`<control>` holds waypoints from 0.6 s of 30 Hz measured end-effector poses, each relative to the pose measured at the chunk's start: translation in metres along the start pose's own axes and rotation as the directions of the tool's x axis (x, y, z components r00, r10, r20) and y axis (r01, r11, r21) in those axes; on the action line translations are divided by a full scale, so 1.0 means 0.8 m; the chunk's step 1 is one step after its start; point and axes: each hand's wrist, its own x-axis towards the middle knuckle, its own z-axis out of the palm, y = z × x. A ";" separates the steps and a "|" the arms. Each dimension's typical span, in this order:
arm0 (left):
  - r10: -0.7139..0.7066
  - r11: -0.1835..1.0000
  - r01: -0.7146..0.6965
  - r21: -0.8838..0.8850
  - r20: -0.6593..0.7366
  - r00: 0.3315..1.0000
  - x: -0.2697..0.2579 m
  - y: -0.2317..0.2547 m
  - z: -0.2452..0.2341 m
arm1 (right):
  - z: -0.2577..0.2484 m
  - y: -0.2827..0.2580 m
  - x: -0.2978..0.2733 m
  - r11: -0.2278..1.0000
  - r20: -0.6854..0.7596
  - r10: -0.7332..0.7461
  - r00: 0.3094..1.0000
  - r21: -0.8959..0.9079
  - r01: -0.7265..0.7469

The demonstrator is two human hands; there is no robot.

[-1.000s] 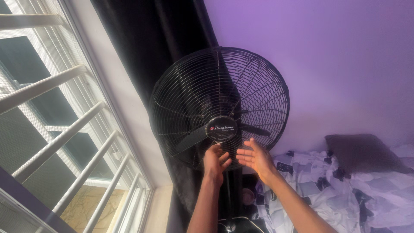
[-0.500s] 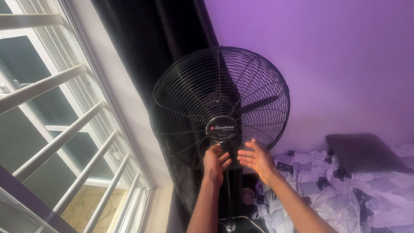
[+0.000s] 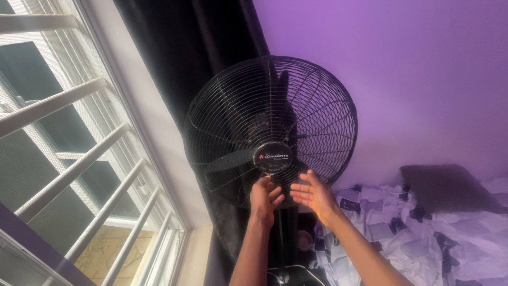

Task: The person uses a wrench to loosen and remove the nut securing the front grill of a standing fan. They then pull the grill off the fan head, exposing the blades and motor housing.

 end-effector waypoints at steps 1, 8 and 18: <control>0.004 1.000 -0.004 -0.001 0.005 1.000 0.001 -0.001 0.000 | 0.000 -0.001 0.000 1.000 -0.002 -0.001 1.000 -0.004 0.001; 0.013 1.000 -0.013 0.014 0.007 1.000 0.005 0.001 -0.002 | 0.002 -0.005 0.000 1.000 0.004 -0.005 1.000 -0.012 0.005; -0.005 1.000 0.005 0.019 -0.017 1.000 0.007 0.002 0.001 | -0.003 0.000 0.008 1.000 -0.004 0.006 1.000 0.006 -0.006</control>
